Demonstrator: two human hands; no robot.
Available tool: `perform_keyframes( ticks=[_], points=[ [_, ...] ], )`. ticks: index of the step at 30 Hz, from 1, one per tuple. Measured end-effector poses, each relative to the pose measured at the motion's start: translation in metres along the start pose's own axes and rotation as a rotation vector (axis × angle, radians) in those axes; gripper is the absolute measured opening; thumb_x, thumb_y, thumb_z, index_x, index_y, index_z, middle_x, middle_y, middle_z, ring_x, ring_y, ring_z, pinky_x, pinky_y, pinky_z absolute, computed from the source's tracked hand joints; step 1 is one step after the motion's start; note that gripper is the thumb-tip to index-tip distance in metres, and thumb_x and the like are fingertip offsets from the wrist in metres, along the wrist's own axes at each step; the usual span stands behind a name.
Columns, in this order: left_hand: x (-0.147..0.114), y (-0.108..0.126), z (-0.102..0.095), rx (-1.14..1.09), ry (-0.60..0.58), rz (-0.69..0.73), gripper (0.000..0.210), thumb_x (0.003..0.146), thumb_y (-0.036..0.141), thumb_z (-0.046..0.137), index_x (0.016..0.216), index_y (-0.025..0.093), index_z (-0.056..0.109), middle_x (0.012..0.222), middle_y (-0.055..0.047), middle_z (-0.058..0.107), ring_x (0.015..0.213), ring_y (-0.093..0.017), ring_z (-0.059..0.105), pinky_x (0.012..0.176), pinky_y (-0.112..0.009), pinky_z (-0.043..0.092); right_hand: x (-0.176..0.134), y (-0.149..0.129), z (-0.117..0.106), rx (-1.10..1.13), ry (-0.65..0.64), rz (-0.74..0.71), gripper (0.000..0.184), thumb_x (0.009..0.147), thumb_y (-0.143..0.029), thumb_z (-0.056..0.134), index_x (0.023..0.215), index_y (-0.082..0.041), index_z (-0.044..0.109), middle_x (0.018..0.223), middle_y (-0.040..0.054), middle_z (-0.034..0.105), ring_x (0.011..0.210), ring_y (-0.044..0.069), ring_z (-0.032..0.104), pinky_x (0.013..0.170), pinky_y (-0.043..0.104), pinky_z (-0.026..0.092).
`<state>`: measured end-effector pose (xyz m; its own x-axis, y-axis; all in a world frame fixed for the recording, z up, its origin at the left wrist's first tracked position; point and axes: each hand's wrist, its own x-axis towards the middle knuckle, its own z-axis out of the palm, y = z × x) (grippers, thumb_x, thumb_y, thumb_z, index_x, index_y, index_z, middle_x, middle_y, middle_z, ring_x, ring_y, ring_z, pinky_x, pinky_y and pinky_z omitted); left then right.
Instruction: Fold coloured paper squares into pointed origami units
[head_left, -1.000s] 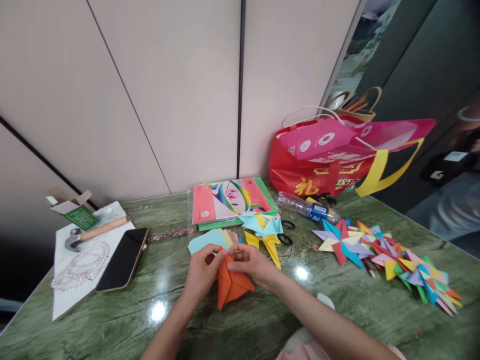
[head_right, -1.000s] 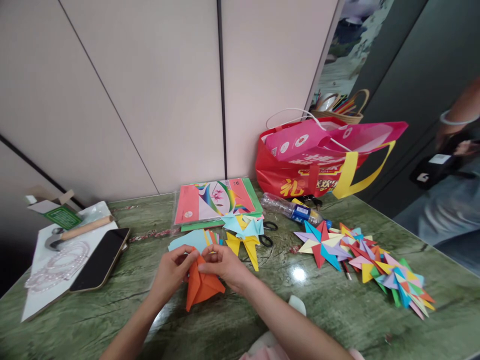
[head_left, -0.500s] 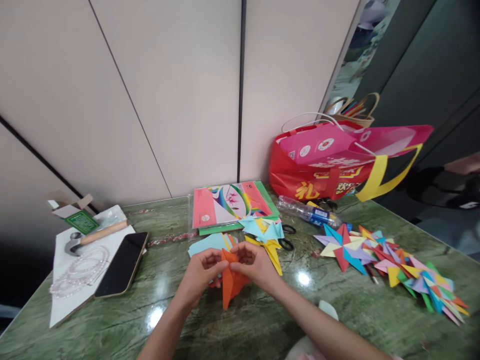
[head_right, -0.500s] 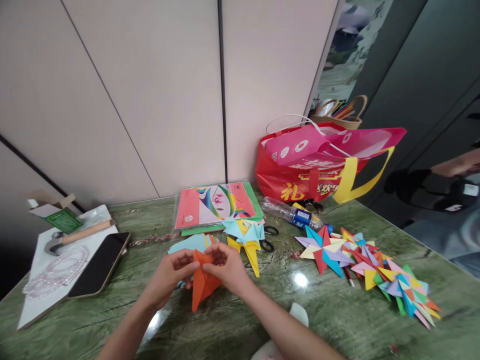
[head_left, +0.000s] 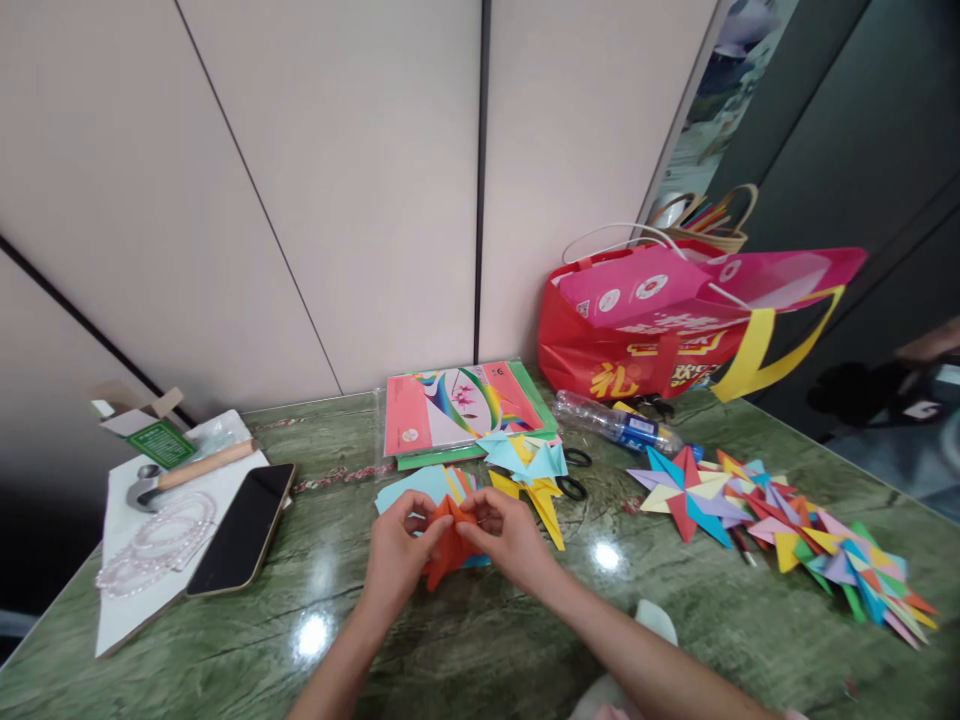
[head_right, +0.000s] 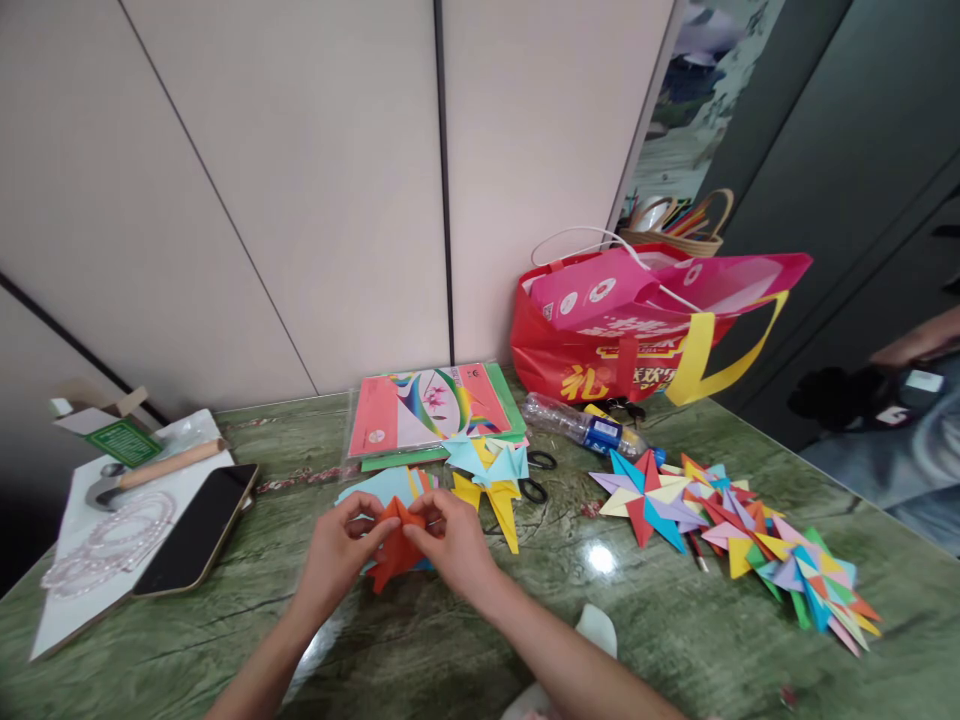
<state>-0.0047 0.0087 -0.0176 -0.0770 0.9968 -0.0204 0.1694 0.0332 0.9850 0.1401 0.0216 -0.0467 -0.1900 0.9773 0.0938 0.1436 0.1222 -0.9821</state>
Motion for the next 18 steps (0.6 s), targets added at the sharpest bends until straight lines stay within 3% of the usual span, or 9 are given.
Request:
perform_keyframes(
  ticks=[4, 12, 18],
  points=[
    [-0.0006, 0.0002, 0.0007, 0.047, 0.021, 0.006, 0.018, 0.062, 0.028, 0.066, 0.064, 0.017, 0.052, 0.061, 0.003, 0.058, 0.045, -0.011, 0.055, 0.041, -0.019, 0.042, -0.0008, -0.0013, -0.0005, -0.018, -0.017, -0.019, 0.010, 0.068, -0.021, 0.060, 0.076, -0.016, 0.058, 0.077, 0.0035, 0.057, 0.066, 0.015, 0.056, 0.058, 0.025, 0.046],
    [0.0021, -0.0019, 0.0016, 0.092, 0.014, 0.140, 0.010, 0.062, 0.025, 0.065, 0.063, 0.015, 0.061, 0.070, -0.003, 0.064, 0.067, -0.017, 0.060, 0.064, -0.026, 0.049, -0.0016, -0.0007, -0.0022, -0.103, -0.009, -0.079, 0.005, 0.071, -0.020, 0.058, 0.073, -0.016, 0.060, 0.075, 0.0021, 0.055, 0.065, 0.013, 0.056, 0.055, 0.022, 0.045],
    [0.0025, -0.0015, -0.0035, 0.108, -0.064, 0.089, 0.021, 0.070, 0.032, 0.058, 0.066, 0.013, 0.067, 0.074, -0.007, 0.067, 0.068, -0.019, 0.059, 0.062, -0.027, 0.049, 0.0008, 0.0001, -0.0040, -0.187, 0.008, -0.080, 0.008, 0.072, -0.020, 0.058, 0.066, -0.016, 0.061, 0.069, 0.0021, 0.059, 0.063, 0.014, 0.056, 0.054, 0.022, 0.041]
  ],
)
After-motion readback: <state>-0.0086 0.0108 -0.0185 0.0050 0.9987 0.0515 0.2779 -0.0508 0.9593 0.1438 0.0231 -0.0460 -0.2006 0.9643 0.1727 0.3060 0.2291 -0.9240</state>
